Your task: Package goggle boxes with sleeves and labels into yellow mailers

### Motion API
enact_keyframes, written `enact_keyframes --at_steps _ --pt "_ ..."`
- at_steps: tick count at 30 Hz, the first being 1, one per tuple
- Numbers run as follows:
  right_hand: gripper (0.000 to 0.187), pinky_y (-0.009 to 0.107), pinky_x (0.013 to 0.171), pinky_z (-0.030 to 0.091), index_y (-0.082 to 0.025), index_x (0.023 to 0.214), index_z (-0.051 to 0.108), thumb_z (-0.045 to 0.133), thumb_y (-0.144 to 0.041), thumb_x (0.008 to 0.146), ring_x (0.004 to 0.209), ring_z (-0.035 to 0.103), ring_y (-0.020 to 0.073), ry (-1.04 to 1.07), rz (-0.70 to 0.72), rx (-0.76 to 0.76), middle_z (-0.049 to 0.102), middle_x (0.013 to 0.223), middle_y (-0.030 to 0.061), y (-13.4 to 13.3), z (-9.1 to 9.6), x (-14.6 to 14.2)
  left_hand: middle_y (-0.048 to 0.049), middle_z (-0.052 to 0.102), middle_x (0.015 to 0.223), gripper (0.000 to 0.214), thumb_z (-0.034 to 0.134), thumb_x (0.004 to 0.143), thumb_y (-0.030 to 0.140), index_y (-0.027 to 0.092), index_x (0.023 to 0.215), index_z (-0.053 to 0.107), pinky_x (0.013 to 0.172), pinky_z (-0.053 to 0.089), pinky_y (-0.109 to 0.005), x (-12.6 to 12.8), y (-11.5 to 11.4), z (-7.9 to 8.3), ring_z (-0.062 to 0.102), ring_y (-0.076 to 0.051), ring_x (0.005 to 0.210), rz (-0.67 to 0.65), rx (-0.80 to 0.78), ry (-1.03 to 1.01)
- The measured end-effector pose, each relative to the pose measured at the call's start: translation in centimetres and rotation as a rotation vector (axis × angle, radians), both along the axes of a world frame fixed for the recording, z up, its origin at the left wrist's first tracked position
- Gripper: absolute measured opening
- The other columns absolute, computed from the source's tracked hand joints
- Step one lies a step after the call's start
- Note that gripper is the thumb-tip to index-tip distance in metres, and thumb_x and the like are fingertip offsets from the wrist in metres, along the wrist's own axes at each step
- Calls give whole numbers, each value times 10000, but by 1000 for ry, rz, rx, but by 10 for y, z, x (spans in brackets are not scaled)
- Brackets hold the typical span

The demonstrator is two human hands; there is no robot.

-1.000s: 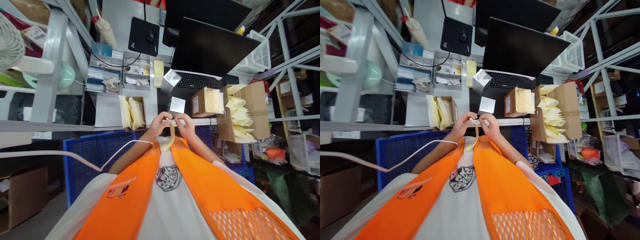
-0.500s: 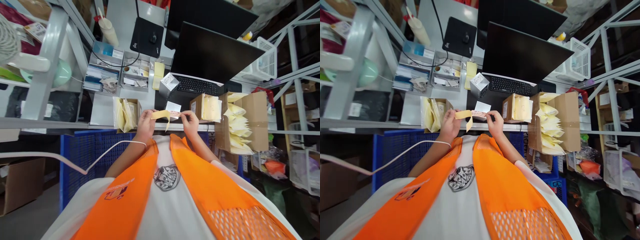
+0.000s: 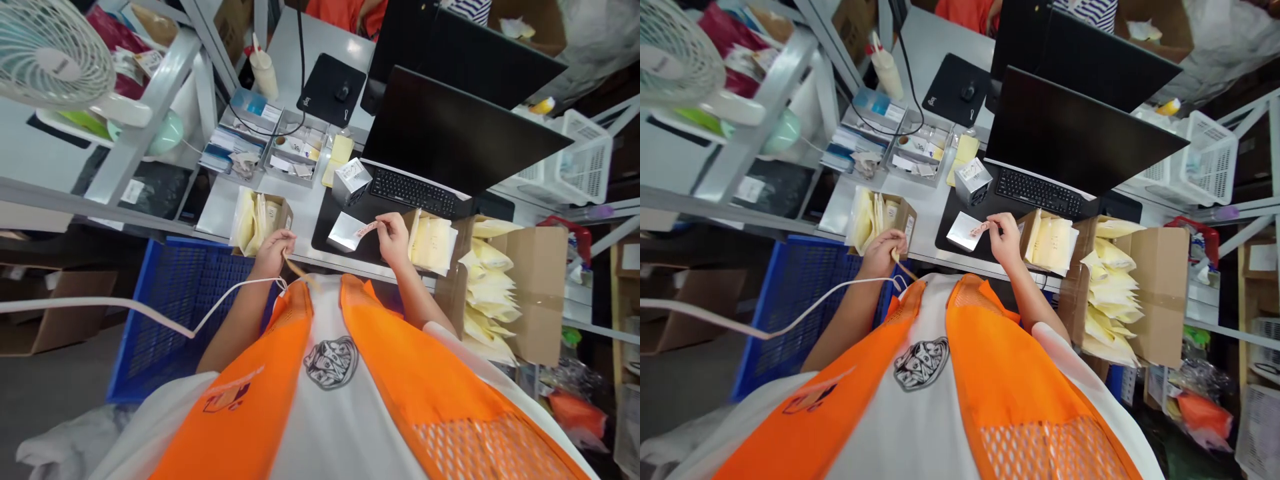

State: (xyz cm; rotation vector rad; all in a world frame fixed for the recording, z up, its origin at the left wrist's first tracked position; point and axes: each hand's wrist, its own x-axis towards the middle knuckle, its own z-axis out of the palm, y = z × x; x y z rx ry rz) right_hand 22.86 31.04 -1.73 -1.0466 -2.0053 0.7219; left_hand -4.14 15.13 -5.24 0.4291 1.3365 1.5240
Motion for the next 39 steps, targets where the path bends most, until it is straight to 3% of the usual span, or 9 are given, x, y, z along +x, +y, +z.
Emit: enact_keyframes --at_steps 3,9,18,22,27,30,33,36,39 --pt "180 338 797 534 -210 998 687 519 -272 975 911 628 186 -21 82 -89 664 973 63 10 -7 -5 56 354 513 110 644 714 254 181 790 614 509 230 -233 10 4 0 299 -95 483 -154 -51 49" --pt "212 303 772 505 -187 1007 715 531 -244 920 819 605 158 -43 212 -336 673 944 50 21 -22 -23 49 451 590 347 717 768 391 147 1016 723 569 290 -259 50 31 -5 405 -113 561 -444 -206 426" --pt "246 301 744 485 -177 965 719 548 -238 800 779 600 165 -1 251 -672 670 847 26 27 -39 -24 29 522 632 314 671 824 418 146 979 691 596 336 -260 72 47 -38 484 -131 603 -369 -242 476" --pt "266 288 716 477 -182 1008 685 572 -242 775 746 586 150 42 263 -735 634 797 -2 33 -43 -24 -25 656 744 212 656 813 355 144 833 675 675 406 -268 76 53 -39 568 -156 706 -376 -220 400" --pt "379 273 706 458 -199 1125 594 619 -243 750 711 575 125 94 266 -760 597 776 -36 45 -45 -31 -12 643 710 138 681 779 284 153 743 656 681 416 -264 78 60 -37 559 -150 697 -296 -280 363" --pt "383 274 673 436 -201 1111 577 646 -281 742 669 555 117 86 321 -799 585 756 -44 50 -41 -35 35 519 602 174 697 789 314 156 854 662 594 351 -254 78 61 -38 467 -125 584 -188 -315 347" --pt "421 272 652 427 -199 1103 576 684 -307 711 663 555 119 119 387 -894 595 760 -40 50 -31 -37 67 441 569 355 712 783 324 139 1083 671 564 313 -250 77 62 -39 417 -114 540 -202 -242 322" --pt "447 269 671 443 -201 1102 596 722 -306 685 703 575 128 152 444 -982 618 780 -30 49 -20 -36 48 503 611 464 721 771 349 127 1176 672 586 341 -250 77 62 -38 469 -122 577 -264 -149 286" --pt "456 277 703 471 -202 1107 609 748 -319 688 732 596 138 159 469 -1007 629 789 -23 50 -15 -35 -19 644 736 377 722 769 406 132 1027 721 664 417 -266 76 61 -37 573 -153 691 -314 -124 305"
